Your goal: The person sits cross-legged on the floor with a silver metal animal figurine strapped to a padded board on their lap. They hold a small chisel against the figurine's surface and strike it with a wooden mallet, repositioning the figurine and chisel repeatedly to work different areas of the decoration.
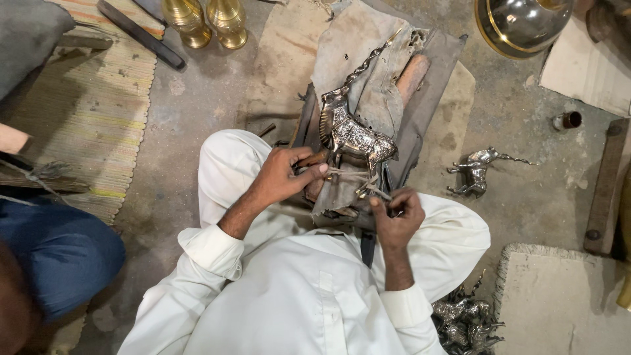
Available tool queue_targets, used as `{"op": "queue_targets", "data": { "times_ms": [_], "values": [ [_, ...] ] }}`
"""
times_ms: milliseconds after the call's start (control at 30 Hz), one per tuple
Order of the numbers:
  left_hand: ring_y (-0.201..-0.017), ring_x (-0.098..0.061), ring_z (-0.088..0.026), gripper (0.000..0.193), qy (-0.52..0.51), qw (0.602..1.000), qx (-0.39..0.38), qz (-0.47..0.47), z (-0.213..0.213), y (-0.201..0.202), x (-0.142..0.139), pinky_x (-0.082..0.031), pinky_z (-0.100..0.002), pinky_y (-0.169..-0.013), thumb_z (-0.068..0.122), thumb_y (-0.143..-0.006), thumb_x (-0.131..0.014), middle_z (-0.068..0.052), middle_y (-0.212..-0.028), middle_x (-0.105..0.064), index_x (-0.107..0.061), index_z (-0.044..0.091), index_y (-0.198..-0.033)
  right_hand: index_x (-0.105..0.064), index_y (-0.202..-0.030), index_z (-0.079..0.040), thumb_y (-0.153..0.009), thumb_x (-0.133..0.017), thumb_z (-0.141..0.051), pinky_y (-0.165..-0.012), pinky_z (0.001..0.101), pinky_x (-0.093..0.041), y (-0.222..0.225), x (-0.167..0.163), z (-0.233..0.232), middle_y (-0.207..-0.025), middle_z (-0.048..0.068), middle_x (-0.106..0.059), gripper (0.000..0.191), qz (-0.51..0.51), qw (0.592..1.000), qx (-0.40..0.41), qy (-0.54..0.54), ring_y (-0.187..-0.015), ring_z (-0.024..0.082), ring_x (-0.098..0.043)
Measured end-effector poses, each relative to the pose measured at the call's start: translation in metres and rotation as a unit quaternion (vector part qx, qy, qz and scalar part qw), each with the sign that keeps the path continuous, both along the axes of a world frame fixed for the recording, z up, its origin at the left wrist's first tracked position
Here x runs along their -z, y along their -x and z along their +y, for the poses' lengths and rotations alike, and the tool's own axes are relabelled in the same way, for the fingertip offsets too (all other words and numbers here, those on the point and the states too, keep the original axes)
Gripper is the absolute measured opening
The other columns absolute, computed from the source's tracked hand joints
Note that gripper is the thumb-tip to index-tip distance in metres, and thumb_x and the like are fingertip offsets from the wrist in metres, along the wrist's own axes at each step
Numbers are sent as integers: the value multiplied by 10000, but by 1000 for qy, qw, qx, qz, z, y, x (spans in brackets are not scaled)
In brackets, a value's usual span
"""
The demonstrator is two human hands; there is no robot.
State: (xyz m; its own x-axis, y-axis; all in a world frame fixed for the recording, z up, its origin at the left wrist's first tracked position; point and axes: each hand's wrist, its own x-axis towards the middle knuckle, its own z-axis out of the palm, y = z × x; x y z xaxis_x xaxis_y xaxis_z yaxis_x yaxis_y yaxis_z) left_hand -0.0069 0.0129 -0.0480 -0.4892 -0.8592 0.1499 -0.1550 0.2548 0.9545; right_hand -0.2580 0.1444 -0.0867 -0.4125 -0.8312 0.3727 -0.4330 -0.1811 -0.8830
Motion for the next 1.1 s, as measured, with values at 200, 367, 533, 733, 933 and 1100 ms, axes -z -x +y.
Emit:
{"op": "queue_targets", "data": {
  "times_ms": [200,367,533,733,933,1100],
  "values": [
    [-573,-496,-163,419,-21,998,19,-48,-7,-3,5,-426,-359,-561,398,-936,-737,-103,-607,-561,-686,1,-812,-566,-1345,-23,-937,-802,-252,-861,265,-529,-1,-15,-13,-1089,40,-625,524,44,994,-101,-23,-975,125,-620],
    [-601,-519,-137,430,-8,1000,21,-19,-7,-7,9,-451,-334,-577,403,-935,-739,-85,-648,-595,-662,-3,-817,-452,-1449,-32,-960,-775,-268,-860,248,-503,-15,-21,-15,-1130,19,-573,631,-66,990,-122,-16,-992,107,-597],
    [-595,-490,-169,439,-29,996,30,-81,-11,-5,11,-430,-364,-575,403,-939,-753,-132,-621,-557,-679,-13,-821,-591,-1192,-35,-989,-771,-276,-759,214,-443,-1,-1,-14,-1064,2,-562,362,-24,992,-122,-35,-869,69,-511],
    [-617,-596,-150,375,11,998,38,-41,-17,-10,13,-488,-334,-615,369,-930,-739,-107,-696,-649,-699,-1,-887,-573,-1164,-33,-957,-795,-338,-727,205,-439,1,10,-14,-1000,5,-556,430,-53,991,-108,-54,-829,51,-509],
    [-741,-711,-145,285,2,998,32,-62,-41,-32,23,-555,-346,-714,301,-779,-881,-60,-843,-780,-782,75,-921,-549,-1380,-29,-961,-766,-396,-869,277,-508,-4,-7,-18,-1086,46,-608,597,15,993,-106,-40,-975,131,-590],
    [-785,-730,-209,342,66,978,-54,-192,-78,-57,47,-545,-421,-793,250,-758,-885,-45,-932,-769,-793,148,-1071,-471,-1495,-32,-979,-737,-441,-987,341,-501,-10,-5,-20,-1241,101,-562,710,63,995,-77,-23,-1119,193,-589]
  ]
}}
